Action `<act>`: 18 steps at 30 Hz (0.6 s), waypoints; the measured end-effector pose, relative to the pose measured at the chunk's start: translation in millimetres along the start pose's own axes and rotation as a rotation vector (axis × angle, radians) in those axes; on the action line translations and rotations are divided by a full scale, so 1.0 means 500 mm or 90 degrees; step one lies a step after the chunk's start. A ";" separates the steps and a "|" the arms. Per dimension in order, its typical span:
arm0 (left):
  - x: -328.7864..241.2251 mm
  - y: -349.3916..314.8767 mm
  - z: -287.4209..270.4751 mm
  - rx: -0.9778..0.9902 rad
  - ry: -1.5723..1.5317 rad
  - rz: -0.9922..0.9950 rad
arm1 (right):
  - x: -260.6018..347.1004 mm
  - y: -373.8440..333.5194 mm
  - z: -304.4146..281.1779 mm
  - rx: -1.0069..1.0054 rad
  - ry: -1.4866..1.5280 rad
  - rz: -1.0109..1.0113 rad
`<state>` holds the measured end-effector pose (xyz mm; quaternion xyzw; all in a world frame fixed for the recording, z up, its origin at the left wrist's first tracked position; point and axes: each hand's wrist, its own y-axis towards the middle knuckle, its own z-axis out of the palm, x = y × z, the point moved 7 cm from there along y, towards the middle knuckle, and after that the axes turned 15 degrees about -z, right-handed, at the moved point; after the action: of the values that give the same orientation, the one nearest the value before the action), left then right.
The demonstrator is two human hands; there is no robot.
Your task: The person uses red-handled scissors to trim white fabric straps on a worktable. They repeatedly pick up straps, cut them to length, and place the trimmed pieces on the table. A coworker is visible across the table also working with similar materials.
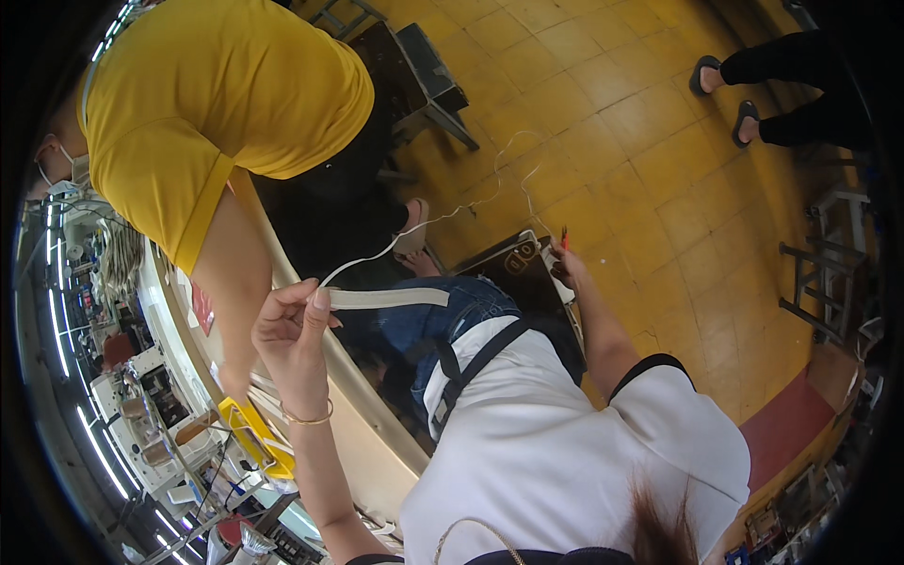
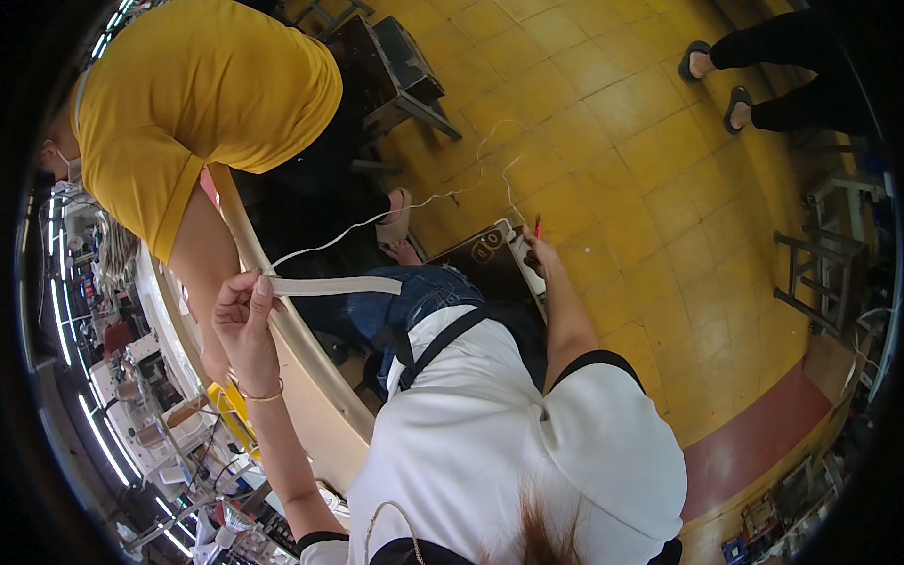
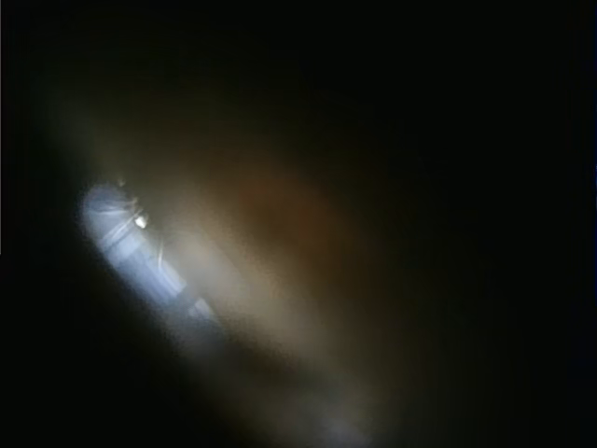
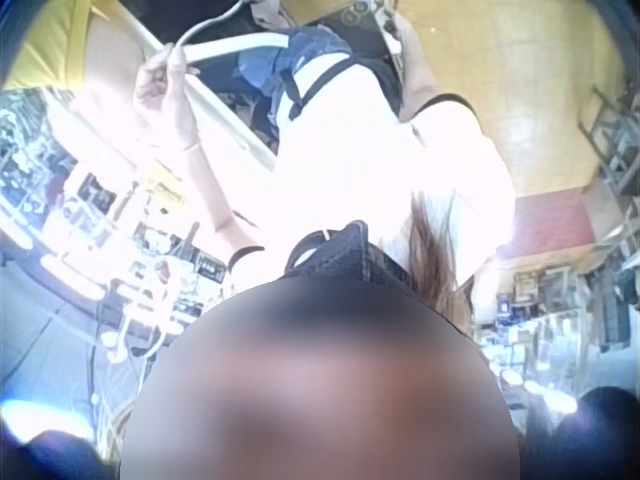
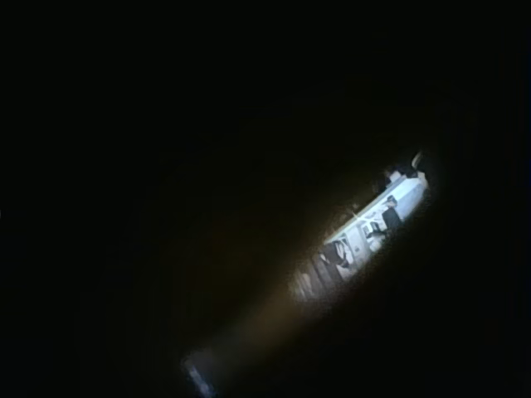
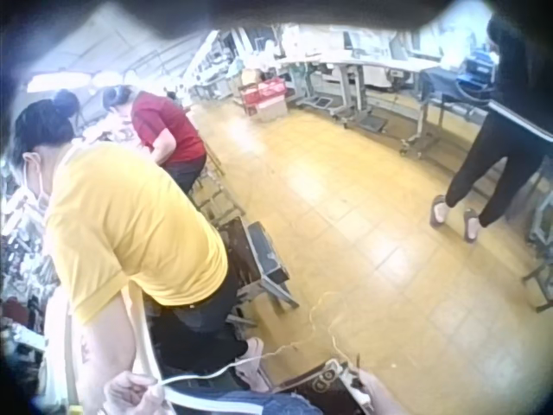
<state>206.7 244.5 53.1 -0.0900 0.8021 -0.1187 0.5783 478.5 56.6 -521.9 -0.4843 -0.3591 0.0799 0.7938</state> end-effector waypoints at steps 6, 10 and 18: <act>0.005 -0.016 0.027 0.021 0.027 -0.006 | 0.012 -0.037 -0.103 -0.257 0.141 -0.108; -0.003 -0.035 0.044 0.019 0.028 0.007 | 0.108 -0.019 -0.158 -0.365 0.374 -0.224; -0.040 -0.069 0.036 0.037 0.016 0.051 | 0.659 0.002 -0.415 -0.305 0.597 -0.502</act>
<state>230.4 215.4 75.9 -0.0393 0.8085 -0.1197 0.5748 853.5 65.8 -417.2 -0.4631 -0.1334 -0.5189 0.7061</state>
